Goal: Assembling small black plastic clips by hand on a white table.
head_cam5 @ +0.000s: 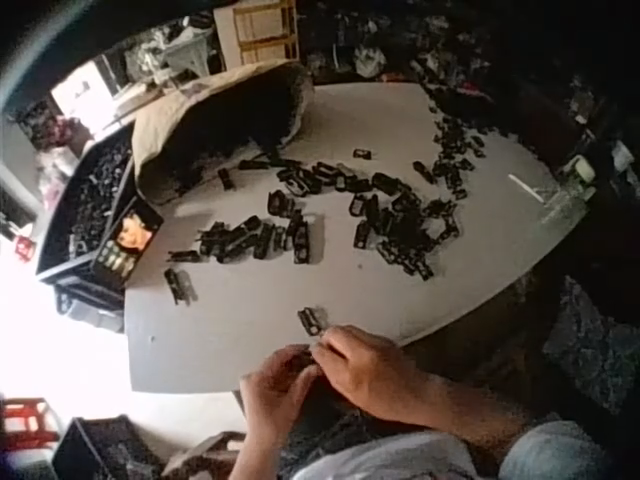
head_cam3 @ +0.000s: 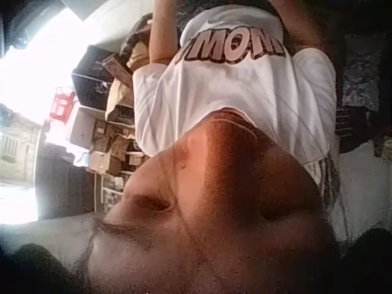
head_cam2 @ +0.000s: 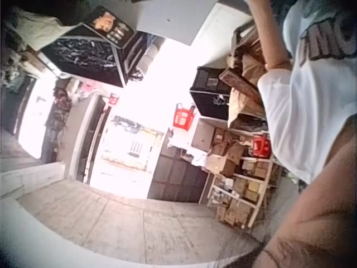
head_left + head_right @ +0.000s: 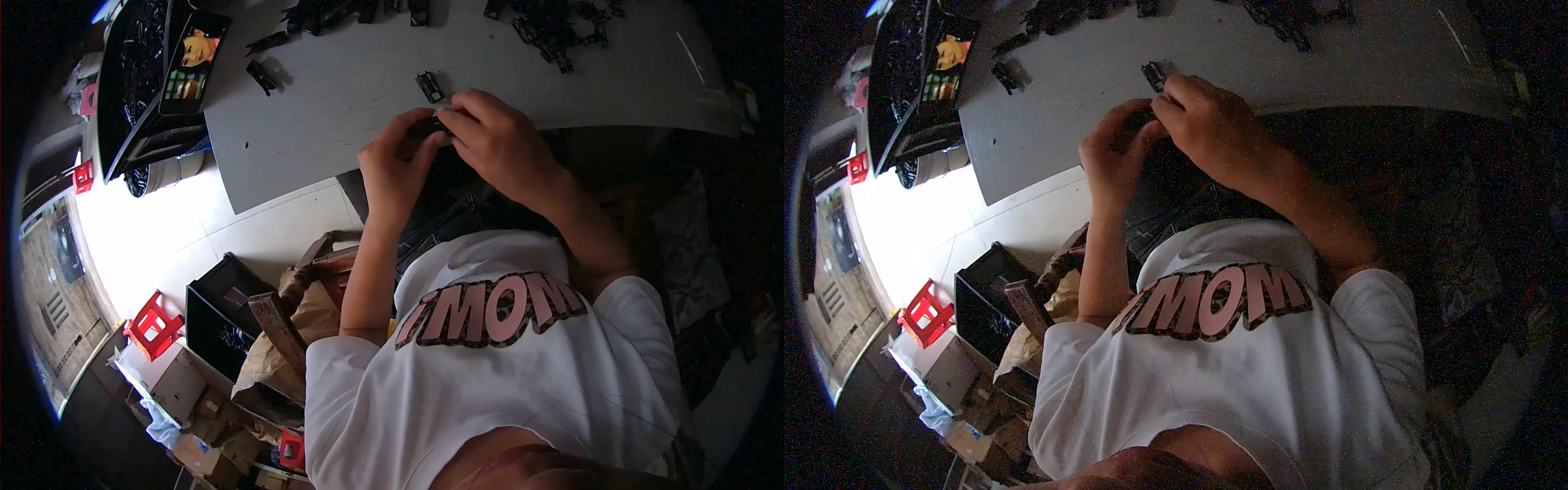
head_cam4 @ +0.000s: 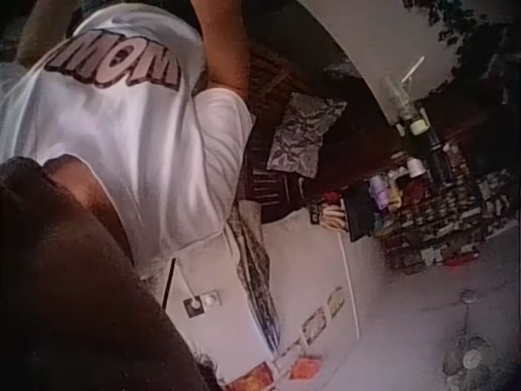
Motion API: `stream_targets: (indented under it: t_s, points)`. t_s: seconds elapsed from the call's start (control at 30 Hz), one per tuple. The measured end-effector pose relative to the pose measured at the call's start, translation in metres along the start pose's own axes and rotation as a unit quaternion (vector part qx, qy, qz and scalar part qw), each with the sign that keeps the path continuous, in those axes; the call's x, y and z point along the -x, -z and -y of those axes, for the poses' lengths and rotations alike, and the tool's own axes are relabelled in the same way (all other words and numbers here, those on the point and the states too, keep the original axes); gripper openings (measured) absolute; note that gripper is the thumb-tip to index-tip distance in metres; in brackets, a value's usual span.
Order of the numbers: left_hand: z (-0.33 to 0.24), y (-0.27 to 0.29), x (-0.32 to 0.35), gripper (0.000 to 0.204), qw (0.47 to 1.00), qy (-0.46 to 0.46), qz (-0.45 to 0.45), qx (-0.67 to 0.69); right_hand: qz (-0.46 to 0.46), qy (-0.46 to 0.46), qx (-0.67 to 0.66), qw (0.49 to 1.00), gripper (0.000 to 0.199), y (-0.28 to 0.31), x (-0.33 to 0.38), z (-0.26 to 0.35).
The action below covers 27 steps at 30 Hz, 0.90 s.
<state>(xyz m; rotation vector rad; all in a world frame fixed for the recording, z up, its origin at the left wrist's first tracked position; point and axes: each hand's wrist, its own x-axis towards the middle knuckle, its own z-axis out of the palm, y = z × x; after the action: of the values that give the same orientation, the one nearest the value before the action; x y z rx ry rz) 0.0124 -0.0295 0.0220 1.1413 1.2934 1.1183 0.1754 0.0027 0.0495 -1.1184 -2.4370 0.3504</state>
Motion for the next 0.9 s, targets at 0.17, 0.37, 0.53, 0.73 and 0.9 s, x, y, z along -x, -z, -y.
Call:
stream_targets:
  t_s: [0.17, 0.37, 0.53, 0.73, 0.9]
  points:
    - [-0.006, 0.003, 0.002, 0.024, 0.996, -0.040, -0.022, 0.072, 0.002, -0.139, -0.291, 0.947, 0.020, 0.000, 0.000, -0.017]
    - [-0.006, 0.011, 0.001, 0.019, 0.987, -0.034, -0.025, 0.152, 0.085, -0.169, -0.447, 0.874, 0.018, -0.010, -0.010, -0.022]
    - [0.008, 0.091, -0.051, 0.016, 0.967, -0.145, -0.201, -0.054, -0.130, -0.136, -0.103, 0.977, 0.027, -0.042, -0.079, -0.074]
    - [0.014, 0.146, -0.137, 0.032, 0.814, -0.227, -0.261, -0.466, 0.054, -0.104, 0.202, 0.972, 0.047, -0.134, -0.109, -0.169]
    - [0.029, 0.170, -0.135, 0.044, 0.829, -0.144, -0.204, -0.500, -0.209, -0.140, -0.012, 0.968, 0.029, -0.050, -0.062, -0.062]
